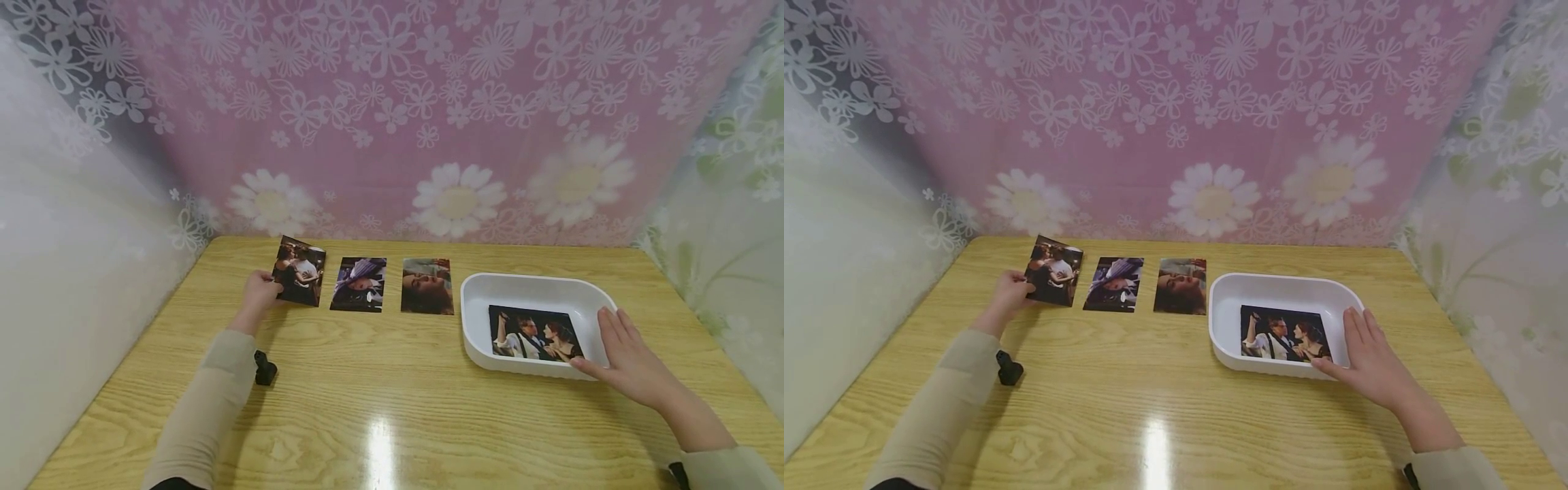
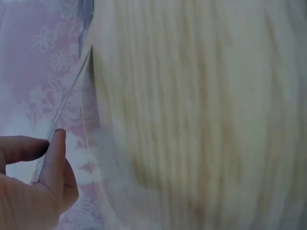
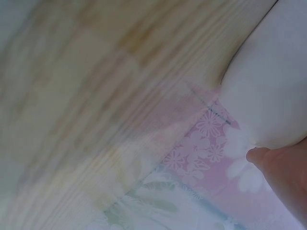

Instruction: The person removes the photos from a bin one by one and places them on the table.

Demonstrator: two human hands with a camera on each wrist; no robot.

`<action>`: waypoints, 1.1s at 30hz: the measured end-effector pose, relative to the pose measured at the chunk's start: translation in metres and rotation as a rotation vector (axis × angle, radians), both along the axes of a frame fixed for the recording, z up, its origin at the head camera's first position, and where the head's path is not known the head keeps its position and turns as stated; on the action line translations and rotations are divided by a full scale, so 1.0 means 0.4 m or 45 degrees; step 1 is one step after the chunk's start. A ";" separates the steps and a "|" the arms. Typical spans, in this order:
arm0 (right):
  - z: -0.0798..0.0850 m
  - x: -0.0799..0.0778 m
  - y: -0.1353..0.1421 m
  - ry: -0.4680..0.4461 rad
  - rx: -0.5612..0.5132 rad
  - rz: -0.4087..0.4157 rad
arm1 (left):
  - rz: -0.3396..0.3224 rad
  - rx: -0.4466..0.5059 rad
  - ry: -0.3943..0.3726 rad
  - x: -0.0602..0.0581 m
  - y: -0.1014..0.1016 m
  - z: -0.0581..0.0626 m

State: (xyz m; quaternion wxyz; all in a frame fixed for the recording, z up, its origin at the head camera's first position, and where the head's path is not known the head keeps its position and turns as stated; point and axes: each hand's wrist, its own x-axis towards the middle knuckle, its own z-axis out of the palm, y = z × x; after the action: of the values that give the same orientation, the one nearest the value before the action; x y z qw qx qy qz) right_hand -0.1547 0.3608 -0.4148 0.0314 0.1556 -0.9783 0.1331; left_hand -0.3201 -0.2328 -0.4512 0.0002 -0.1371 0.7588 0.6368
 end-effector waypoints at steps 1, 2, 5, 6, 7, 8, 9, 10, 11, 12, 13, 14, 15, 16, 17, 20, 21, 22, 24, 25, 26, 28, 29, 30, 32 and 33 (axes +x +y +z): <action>0.000 0.000 0.000 0.002 0.004 0.000 | -0.007 -0.068 -0.002 0.011 0.004 0.014; 0.000 0.000 0.000 0.002 0.007 0.000 | -0.014 -0.140 -0.006 0.021 0.007 0.026; 0.000 0.000 0.000 0.001 0.013 -0.003 | -0.048 -0.461 -0.061 0.056 0.023 0.075; 0.000 0.000 0.000 0.000 0.014 -0.003 | -0.061 -0.576 -0.066 0.061 0.023 0.082; 0.001 0.000 0.000 0.003 0.015 -0.004 | -0.082 -0.671 -0.074 0.063 0.022 0.087; 0.001 0.000 0.000 0.005 0.015 -0.004 | -0.103 -0.755 -0.080 0.064 0.020 0.089; 0.001 0.001 -0.001 0.005 0.014 -0.003 | -0.123 -0.841 -0.090 0.066 0.019 0.093; 0.002 0.001 -0.001 0.006 0.014 -0.004 | -0.144 -0.902 -0.110 0.067 0.018 0.095; 0.002 0.001 -0.001 0.007 0.014 -0.003 | -0.148 -0.970 -0.134 0.066 0.019 0.097; 0.003 0.001 -0.001 0.007 0.013 -0.003 | -0.165 -1.014 -0.156 0.065 0.018 0.097; 0.003 0.001 -0.002 0.004 0.012 -0.004 | -0.176 -1.051 -0.175 0.064 0.018 0.098; 0.002 0.001 -0.002 0.000 0.011 -0.004 | -0.187 -1.073 -0.192 0.063 0.017 0.099; 0.002 0.001 -0.002 -0.003 0.010 -0.005 | -0.201 -1.088 -0.202 0.062 0.017 0.099; 0.002 0.001 -0.002 -0.003 0.013 -0.006 | -0.211 -1.099 -0.211 0.061 0.016 0.099; 0.003 0.001 -0.002 -0.008 0.012 -0.006 | -0.219 -1.110 -0.219 0.060 0.016 0.099; 0.003 0.002 -0.003 -0.006 0.010 -0.006 | -0.260 -1.123 -0.233 0.058 0.015 0.095; 0.003 0.003 -0.003 -0.002 0.007 -0.006 | -0.271 -1.128 -0.238 0.058 0.015 0.093; 0.003 0.003 -0.003 -0.003 0.006 -0.007 | -0.278 -1.130 -0.245 0.057 0.015 0.091; 0.003 0.003 -0.004 0.000 -0.001 -0.007 | -0.287 -1.129 -0.255 0.055 0.015 0.088; 0.003 0.004 -0.004 -0.002 -0.005 -0.007 | -0.289 -1.133 -0.259 0.053 0.014 0.087; 0.003 0.003 -0.004 -0.004 -0.006 -0.008 | -0.290 -1.138 -0.262 0.051 0.014 0.085; 0.003 0.003 -0.004 -0.012 -0.008 -0.011 | -0.295 -1.150 -0.273 0.047 0.013 0.081; 0.003 0.003 -0.004 -0.014 -0.009 -0.012 | -0.300 -1.161 -0.275 0.045 0.012 0.080; 0.002 0.003 -0.004 -0.014 -0.010 -0.012 | -0.305 -1.173 -0.279 0.044 0.012 0.079; 0.003 0.003 -0.003 -0.011 -0.015 -0.012 | -0.319 -1.195 -0.283 0.044 0.013 0.078; 0.002 0.002 -0.003 -0.011 -0.016 -0.011 | -0.325 -1.204 -0.286 0.045 0.013 0.079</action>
State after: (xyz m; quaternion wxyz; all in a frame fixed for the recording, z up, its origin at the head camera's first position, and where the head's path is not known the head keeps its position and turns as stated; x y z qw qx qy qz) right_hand -0.1538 0.3595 -0.4141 0.0288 0.1507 -0.9782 0.1399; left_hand -0.3021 -0.2274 -0.4196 0.0976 -0.0961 0.9703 0.1996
